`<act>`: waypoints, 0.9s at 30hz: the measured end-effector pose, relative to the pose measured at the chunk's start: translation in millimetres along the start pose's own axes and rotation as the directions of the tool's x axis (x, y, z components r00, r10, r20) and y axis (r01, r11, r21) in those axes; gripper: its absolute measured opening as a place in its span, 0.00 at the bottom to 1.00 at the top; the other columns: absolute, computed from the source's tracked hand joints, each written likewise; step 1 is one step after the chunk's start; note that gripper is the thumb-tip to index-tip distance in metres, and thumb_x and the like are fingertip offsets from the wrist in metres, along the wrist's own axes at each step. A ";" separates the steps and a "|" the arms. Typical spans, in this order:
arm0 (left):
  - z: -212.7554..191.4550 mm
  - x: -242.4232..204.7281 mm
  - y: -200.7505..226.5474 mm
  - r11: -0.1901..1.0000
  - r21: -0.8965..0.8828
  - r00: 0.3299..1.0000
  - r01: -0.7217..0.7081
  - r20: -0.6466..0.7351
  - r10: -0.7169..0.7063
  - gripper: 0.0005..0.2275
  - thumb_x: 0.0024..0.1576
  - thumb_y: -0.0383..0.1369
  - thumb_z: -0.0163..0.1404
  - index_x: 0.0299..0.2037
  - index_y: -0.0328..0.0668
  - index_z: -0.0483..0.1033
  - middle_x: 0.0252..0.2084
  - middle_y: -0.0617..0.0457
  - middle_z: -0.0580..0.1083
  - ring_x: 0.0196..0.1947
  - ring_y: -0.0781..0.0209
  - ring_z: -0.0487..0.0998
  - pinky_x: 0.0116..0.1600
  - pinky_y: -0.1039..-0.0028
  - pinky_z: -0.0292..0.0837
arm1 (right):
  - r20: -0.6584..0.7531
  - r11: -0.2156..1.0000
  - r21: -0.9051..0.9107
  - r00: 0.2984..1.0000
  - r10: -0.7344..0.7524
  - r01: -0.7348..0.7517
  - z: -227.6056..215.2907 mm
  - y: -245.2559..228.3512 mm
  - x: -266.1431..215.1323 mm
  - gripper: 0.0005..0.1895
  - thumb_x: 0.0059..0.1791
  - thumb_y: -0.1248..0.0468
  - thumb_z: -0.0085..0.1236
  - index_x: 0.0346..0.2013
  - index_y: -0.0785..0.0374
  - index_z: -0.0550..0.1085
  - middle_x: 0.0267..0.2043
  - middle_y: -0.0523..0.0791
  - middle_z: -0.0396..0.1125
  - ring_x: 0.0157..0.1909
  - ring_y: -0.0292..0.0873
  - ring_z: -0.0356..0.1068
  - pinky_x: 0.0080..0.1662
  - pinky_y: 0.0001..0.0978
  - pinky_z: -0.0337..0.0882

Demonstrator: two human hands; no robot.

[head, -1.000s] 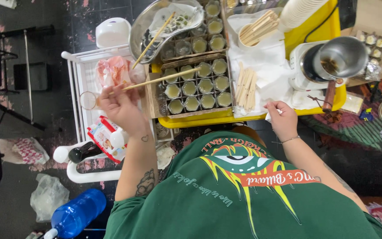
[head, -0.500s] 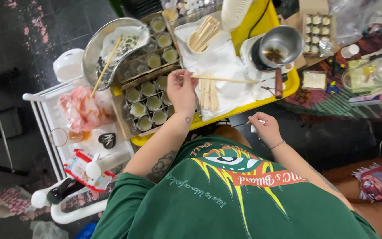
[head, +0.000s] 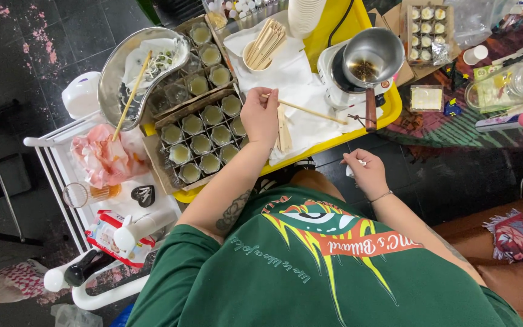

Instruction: Wiping and cleaning wooden sticks/spatulas with a white cloth.

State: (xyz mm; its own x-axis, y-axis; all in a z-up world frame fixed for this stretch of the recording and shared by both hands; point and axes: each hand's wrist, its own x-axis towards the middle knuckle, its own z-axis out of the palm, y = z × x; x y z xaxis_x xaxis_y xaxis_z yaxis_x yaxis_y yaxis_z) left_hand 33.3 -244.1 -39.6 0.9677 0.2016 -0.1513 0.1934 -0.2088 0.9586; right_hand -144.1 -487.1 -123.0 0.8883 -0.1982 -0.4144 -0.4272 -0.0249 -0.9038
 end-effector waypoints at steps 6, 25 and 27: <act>-9.6 3.9 8.2 0.998 0.055 0.999 0.028 -0.019 -0.027 0.09 0.59 0.33 0.58 0.40 0.35 0.75 0.29 0.54 0.76 0.28 0.68 0.76 0.36 0.77 0.74 | 0.019 0.999 -0.024 0.999 -0.045 0.045 8.5 -6.7 3.0 0.12 0.54 0.60 0.58 0.29 0.62 0.77 0.27 0.36 0.68 0.28 0.26 0.61 0.32 0.19 0.61; -32.4 -16.5 -24.9 0.969 -0.220 0.984 -0.115 0.107 0.141 0.11 0.63 0.20 0.49 0.53 0.35 0.67 0.41 0.50 0.77 0.45 0.65 0.82 0.51 0.77 0.77 | 0.066 0.997 0.058 0.996 -0.059 0.056 10.3 1.8 10.8 0.11 0.54 0.61 0.59 0.30 0.63 0.77 0.28 0.35 0.69 0.28 0.26 0.62 0.32 0.19 0.61; -47.5 -20.2 -18.9 0.946 -0.282 0.979 -0.162 0.077 0.190 0.12 0.63 0.18 0.48 0.54 0.35 0.65 0.42 0.49 0.76 0.47 0.63 0.81 0.53 0.75 0.77 | 0.063 0.997 0.062 0.996 -0.059 0.056 12.3 -3.5 9.7 0.11 0.54 0.61 0.59 0.31 0.63 0.77 0.29 0.36 0.69 0.29 0.26 0.61 0.34 0.19 0.61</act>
State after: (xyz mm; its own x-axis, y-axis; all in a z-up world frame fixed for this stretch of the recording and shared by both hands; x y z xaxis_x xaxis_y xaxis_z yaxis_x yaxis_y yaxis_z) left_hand 2.4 -198.7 -43.2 0.9963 0.0839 0.0159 -0.0193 0.0400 0.9990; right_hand -131.9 -476.9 -125.1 0.9210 -0.1338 -0.3659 -0.3660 0.0247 -0.9303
